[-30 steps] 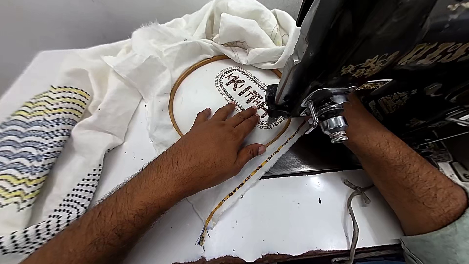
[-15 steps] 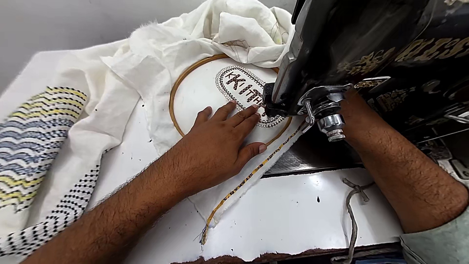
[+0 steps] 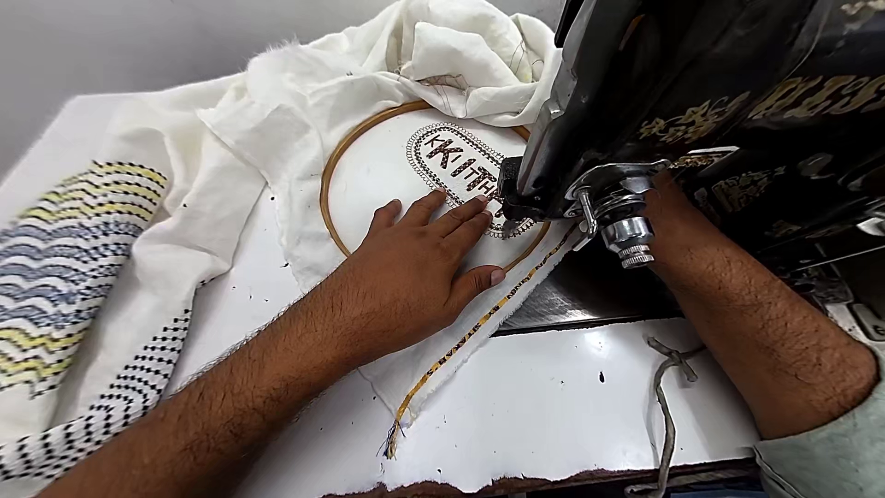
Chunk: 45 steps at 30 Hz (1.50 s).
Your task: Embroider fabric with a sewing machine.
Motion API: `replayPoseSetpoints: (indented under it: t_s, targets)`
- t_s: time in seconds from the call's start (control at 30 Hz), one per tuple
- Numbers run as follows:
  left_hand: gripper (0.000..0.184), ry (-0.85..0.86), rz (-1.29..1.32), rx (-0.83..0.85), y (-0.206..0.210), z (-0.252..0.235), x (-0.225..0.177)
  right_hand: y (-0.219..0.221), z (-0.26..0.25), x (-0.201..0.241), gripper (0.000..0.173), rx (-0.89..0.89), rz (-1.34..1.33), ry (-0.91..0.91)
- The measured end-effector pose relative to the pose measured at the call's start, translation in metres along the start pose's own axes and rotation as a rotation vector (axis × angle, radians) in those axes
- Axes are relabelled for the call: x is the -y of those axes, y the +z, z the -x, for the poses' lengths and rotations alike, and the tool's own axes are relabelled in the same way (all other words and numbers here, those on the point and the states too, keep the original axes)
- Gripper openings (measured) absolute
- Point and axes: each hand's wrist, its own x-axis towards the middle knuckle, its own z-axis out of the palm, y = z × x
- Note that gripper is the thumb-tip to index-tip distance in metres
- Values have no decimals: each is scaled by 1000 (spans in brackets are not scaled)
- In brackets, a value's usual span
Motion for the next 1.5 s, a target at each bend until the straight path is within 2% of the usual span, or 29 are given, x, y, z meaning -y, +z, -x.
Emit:
replayPoseSetpoints:
  t_s: [0.33, 0.43, 0.57, 0.77, 0.9, 1.13, 1.33, 1.5]
  targets:
    - [70, 6, -6, 5, -1, 2, -2, -2, -2, 4, 25, 13, -22, 46]
    - [70, 9, -6, -3, -1, 1, -2, -1, -1, 3, 24, -28, -24, 7]
    - [69, 9, -2, -22, 1, 0, -2, -3, 0, 3, 23, 2, 27, -20]
    - [68, 22, -7, -29, 2, 0, -4, 2, 0, -7, 22, -99, 44, -140]
    - [69, 20, -4, -24, 2, 1, -5, -6, 1, 0, 24, 12, 58, -48]
    - [68, 20, 4, -43, 4, -2, -2, -1, 0, -3, 22, -36, 64, -69]
    - [68, 19, 4, -43, 4, -2, -3, -4, -1, 2, 25, 29, 22, 13]
    - [68, 22, 6, -41, 4, -1, -2, -3, 0, 0, 24, 10, 25, 1]
